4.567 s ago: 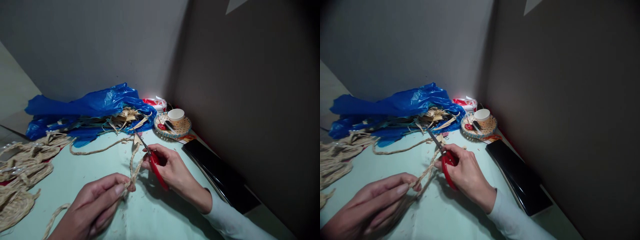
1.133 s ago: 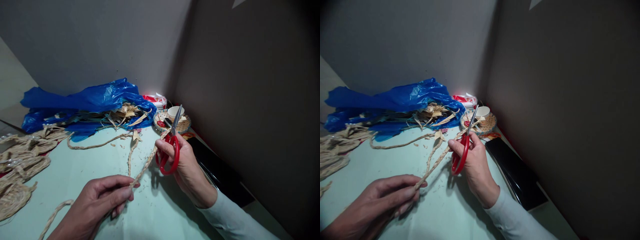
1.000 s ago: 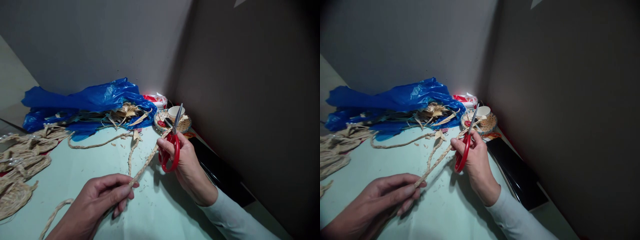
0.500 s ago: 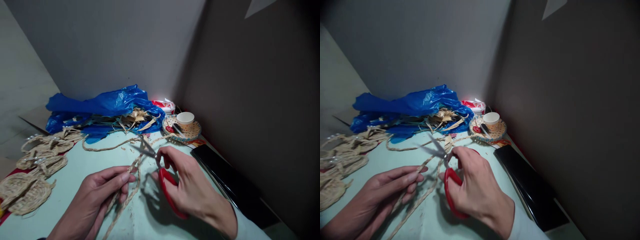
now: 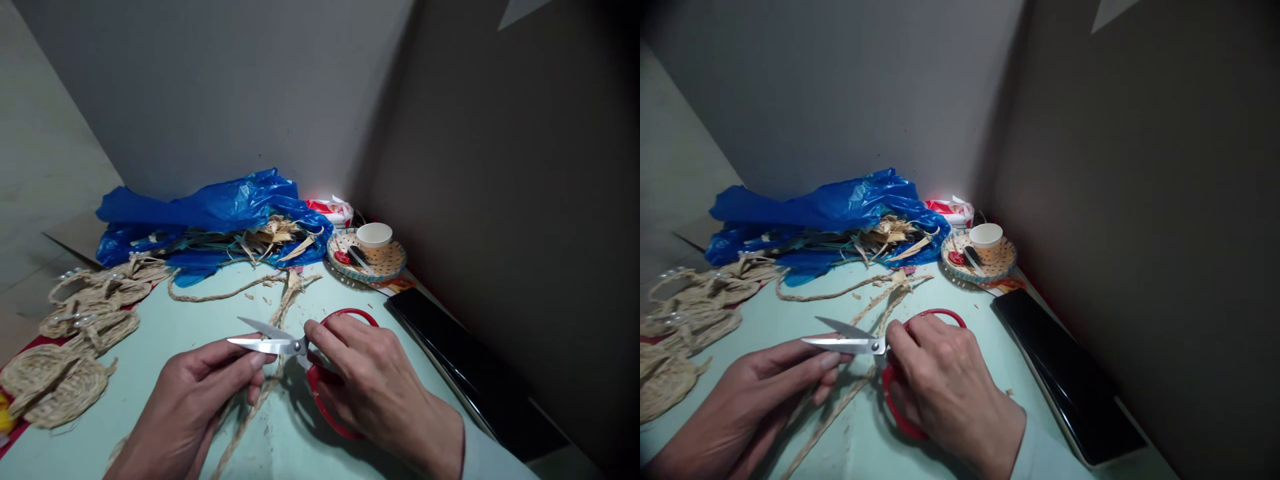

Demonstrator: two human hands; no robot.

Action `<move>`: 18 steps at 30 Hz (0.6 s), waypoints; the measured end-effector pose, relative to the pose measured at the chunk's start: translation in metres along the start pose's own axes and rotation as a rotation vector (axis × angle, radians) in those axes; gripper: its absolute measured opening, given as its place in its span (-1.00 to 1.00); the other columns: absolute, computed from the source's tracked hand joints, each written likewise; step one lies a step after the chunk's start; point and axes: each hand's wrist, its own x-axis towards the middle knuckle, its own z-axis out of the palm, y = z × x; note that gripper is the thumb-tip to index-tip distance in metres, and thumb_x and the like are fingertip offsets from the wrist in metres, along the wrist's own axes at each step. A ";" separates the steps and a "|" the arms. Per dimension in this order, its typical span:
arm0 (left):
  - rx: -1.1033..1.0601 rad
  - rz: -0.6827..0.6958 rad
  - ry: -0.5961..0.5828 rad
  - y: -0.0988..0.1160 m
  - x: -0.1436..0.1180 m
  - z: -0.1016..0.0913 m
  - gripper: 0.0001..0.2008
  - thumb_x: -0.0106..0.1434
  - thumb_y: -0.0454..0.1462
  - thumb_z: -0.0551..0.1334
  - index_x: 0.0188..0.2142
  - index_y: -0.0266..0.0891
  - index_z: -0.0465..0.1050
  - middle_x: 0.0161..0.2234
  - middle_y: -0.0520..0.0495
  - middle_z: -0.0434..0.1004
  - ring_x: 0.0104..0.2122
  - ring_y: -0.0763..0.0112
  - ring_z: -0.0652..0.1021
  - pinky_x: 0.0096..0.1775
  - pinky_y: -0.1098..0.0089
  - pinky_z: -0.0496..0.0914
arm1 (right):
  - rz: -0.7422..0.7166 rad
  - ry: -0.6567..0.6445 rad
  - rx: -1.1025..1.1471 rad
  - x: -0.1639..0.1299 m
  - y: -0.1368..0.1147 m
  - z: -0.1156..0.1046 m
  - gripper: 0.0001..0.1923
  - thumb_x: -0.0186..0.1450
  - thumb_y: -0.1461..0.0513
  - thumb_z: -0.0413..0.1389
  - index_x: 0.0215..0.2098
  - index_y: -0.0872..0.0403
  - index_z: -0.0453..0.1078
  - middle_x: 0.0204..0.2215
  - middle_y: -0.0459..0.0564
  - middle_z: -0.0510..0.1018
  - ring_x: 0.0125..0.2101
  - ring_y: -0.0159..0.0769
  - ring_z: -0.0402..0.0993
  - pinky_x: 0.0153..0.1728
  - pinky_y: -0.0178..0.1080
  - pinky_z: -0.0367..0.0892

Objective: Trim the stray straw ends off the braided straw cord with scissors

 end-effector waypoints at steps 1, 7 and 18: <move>-0.014 -0.007 0.014 -0.001 0.000 0.000 -0.70 -0.13 -0.19 0.61 -0.34 -0.14 0.75 -0.51 0.01 0.58 -0.50 0.46 0.44 -0.45 0.60 0.45 | -0.007 0.012 -0.007 0.000 -0.001 0.000 -0.83 0.30 0.36 0.05 -0.16 0.12 0.40 -0.39 -0.05 0.45 -0.45 -0.29 0.22 -0.47 -0.23 0.04; -0.020 0.006 0.055 -0.004 -0.002 0.001 -0.72 -0.16 -0.20 0.62 -0.38 -0.11 0.75 -0.46 0.01 0.64 -0.52 0.49 0.44 -0.50 0.64 0.43 | 0.006 0.038 -0.040 -0.001 -0.002 0.004 -0.86 0.33 0.39 0.02 -0.23 0.11 0.40 -0.45 -0.09 0.45 -0.50 -0.32 0.20 -0.50 -0.22 -0.01; 0.014 0.018 0.041 0.002 -0.007 0.004 -0.70 -0.15 -0.10 0.60 -0.41 -0.13 0.72 -0.46 0.01 0.69 -0.43 0.42 0.56 -0.42 0.61 0.44 | 0.735 0.099 0.998 0.012 0.003 0.009 -0.78 0.34 0.08 0.16 -0.28 0.04 0.29 -0.52 -0.14 0.45 -0.52 -0.34 0.38 -0.48 -0.31 0.29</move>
